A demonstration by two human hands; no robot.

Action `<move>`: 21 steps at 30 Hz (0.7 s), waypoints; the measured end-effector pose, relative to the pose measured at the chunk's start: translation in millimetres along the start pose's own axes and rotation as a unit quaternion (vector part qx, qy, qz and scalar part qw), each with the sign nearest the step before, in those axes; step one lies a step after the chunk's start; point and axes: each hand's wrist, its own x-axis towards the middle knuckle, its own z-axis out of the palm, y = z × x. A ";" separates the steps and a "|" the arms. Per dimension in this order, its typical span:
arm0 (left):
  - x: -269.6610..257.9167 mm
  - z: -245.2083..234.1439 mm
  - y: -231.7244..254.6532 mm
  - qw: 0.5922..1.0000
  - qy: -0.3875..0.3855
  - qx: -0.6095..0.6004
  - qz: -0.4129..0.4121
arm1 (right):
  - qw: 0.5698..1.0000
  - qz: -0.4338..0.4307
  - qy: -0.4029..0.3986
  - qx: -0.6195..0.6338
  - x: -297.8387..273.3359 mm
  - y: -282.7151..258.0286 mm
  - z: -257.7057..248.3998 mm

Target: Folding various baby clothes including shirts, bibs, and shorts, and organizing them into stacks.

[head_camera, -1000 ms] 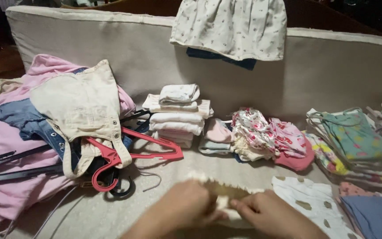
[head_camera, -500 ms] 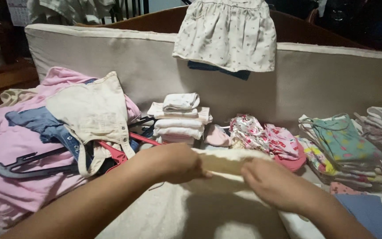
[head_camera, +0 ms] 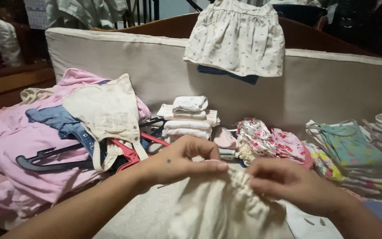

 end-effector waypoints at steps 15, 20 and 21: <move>-2.3 -8.4 4.9 0.978 -0.035 0.195 0.062 | 0.979 -0.185 0.027 -0.081 20.2 -1.0 38.2; -6.7 -27.3 3.9 0.936 -0.042 0.345 -0.047 | 0.978 -0.124 -0.020 -0.166 13.3 2.1 18.5; -10.0 -34.0 -2.9 0.904 -0.053 0.421 -0.049 | 0.978 -0.092 0.003 -0.186 10.1 8.3 7.3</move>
